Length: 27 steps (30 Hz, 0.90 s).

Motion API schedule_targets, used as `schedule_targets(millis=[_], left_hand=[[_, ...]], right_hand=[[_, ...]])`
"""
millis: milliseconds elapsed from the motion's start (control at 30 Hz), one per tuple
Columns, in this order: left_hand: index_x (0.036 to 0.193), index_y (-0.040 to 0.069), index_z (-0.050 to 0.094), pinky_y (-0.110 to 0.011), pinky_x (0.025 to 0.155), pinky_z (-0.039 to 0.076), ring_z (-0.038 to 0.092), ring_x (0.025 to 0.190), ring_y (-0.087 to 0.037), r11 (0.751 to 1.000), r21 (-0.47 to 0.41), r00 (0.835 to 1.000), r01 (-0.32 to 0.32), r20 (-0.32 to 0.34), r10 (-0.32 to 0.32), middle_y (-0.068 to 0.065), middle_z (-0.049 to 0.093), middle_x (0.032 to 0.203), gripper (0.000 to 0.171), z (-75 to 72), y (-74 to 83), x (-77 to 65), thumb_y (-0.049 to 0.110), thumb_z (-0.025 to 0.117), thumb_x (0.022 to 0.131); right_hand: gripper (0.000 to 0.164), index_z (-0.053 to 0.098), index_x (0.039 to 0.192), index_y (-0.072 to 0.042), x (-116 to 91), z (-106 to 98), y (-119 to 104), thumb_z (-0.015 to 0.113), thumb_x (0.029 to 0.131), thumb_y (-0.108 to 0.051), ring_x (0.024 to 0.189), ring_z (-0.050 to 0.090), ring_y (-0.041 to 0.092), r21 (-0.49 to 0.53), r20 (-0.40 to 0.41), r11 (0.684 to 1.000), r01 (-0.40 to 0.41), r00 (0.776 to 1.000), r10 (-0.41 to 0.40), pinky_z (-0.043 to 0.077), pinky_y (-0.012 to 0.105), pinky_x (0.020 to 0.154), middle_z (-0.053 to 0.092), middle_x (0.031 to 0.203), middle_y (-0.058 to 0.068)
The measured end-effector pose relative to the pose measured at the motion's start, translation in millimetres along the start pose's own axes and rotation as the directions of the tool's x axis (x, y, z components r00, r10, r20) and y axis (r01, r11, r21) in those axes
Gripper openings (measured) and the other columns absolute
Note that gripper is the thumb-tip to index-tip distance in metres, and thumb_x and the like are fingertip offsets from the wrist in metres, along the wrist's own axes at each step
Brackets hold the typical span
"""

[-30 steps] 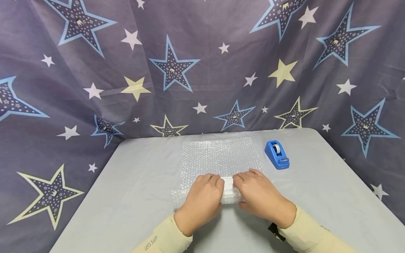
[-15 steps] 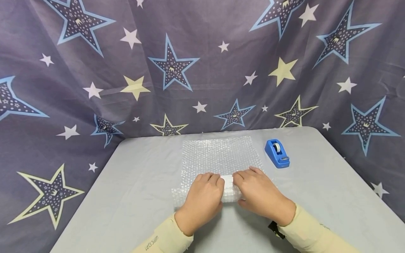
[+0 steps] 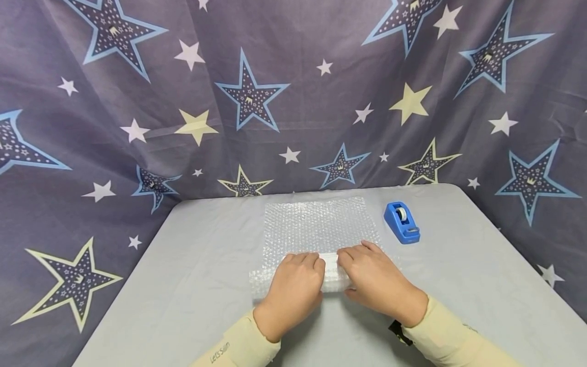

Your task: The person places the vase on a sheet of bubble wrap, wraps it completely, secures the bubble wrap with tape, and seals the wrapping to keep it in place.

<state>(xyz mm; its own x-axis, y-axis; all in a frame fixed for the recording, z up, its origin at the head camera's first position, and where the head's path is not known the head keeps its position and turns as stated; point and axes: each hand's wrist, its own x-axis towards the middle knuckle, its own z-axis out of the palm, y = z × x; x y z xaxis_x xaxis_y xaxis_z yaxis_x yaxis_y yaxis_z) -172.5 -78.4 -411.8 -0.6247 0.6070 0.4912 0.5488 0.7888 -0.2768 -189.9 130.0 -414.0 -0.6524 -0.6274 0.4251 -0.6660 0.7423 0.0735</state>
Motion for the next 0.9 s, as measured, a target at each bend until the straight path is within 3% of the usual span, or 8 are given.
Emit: schedule_targets(millis=[500,600,767,833,900], left_hand=[[0.081,0.015,0.062,-0.034,0.069,0.053,0.065,0.075,-0.016,1.000,-0.003,1.000,-0.003,0.008,0.003,0.002,0.064,0.081,0.026,1.7,-2.2,0.6,0.013,0.082,0.066],[0.083,0.013,0.063,-0.035,0.072,0.054,0.070,0.083,-0.018,1.000,-0.007,1.000,-0.005,0.007,0.005,-0.002,0.069,0.089,0.027,2.2,-2.7,1.0,0.013,0.083,0.065],[0.094,0.006,0.069,-0.040,0.094,0.056,0.072,0.111,-0.028,1.000,0.005,1.000,-0.018,0.015,0.018,-0.014,0.073,0.117,0.034,2.2,-4.1,1.2,0.016,0.085,0.065],[0.097,0.004,0.070,-0.042,0.100,0.054,0.070,0.115,-0.030,1.000,0.002,1.000,-0.020,0.012,0.020,-0.016,0.071,0.123,0.035,2.0,-4.6,0.8,0.014,0.083,0.066],[0.097,0.003,0.071,-0.041,0.099,0.054,0.068,0.112,-0.030,1.000,-0.004,1.000,-0.016,0.002,0.016,-0.015,0.069,0.122,0.034,1.9,-4.9,0.4,0.012,0.081,0.066]], right_hand=[[0.068,0.065,0.109,-0.008,0.4,3.7,1.0,0.098,0.055,-0.032,0.120,0.066,0.033,0.010,0.024,1.000,-0.016,1.000,0.016,0.047,0.058,0.106,0.066,0.133,0.015],[0.071,0.066,0.110,-0.007,0.1,4.8,1.8,0.099,0.053,-0.032,0.121,0.064,0.035,0.008,0.003,1.000,-0.004,1.000,0.004,0.048,0.055,0.105,0.061,0.137,0.018],[0.072,0.066,0.111,-0.005,0.0,5.9,2.5,0.099,0.053,-0.031,0.117,0.061,0.036,0.014,-0.024,1.000,0.011,1.000,-0.011,0.050,0.051,0.102,0.057,0.136,0.018],[0.072,0.067,0.111,-0.005,0.2,5.8,2.5,0.098,0.052,-0.031,0.113,0.059,0.035,0.018,-0.031,1.000,0.013,0.999,-0.012,0.051,0.049,0.098,0.057,0.133,0.017],[0.071,0.067,0.110,-0.005,0.5,5.7,2.5,0.098,0.052,-0.030,0.108,0.057,0.032,0.018,-0.038,1.000,0.016,0.999,-0.015,0.051,0.047,0.092,0.057,0.128,0.014]])
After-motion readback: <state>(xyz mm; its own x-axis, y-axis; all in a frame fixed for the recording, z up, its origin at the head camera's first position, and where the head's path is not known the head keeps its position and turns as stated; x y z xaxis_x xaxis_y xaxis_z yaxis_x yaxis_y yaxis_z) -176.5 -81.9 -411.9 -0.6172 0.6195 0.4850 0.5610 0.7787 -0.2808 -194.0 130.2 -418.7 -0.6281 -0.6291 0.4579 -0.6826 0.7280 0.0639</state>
